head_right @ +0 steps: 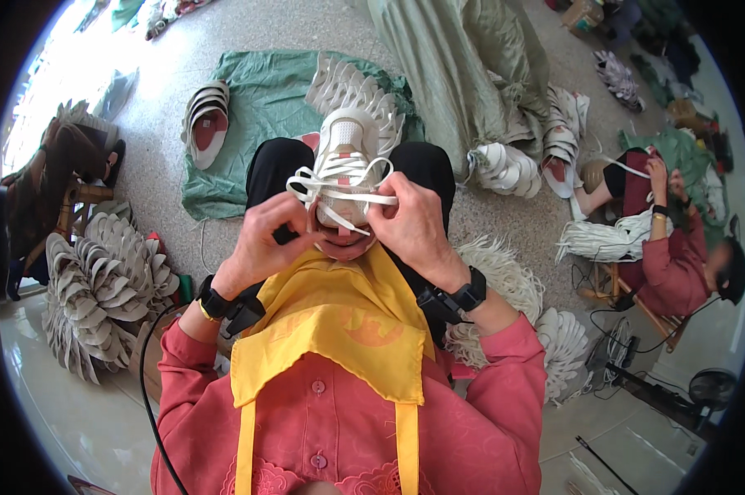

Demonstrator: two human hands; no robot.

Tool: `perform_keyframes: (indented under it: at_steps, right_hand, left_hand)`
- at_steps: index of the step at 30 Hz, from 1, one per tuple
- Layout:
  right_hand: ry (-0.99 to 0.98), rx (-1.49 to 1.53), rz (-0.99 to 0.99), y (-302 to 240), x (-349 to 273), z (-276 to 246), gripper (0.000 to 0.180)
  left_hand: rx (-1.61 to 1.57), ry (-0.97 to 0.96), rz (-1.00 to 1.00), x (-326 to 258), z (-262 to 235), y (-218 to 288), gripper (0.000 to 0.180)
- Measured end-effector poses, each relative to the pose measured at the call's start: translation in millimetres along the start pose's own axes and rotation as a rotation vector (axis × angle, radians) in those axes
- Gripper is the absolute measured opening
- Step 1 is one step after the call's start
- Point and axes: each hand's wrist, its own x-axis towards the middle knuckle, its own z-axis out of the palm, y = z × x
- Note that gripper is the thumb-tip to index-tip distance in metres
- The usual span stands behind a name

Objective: The recorder is lacing a shoe by threading laces through the eyelets.

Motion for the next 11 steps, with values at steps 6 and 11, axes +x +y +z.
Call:
perform_keyframes:
  at_steps: [6, 11]
  right_hand:
    - [0.004, 0.059, 0.075, -1, 28, -6, 0.017]
    - [-0.17, 0.394, 0.244, -17, 40, -14, 0.027]
  left_hand:
    - [0.222, -0.156, 0.184, 5, 11, 12, 0.037]
    - [0.357, -0.162, 0.145, 0, 19, 4, 0.041]
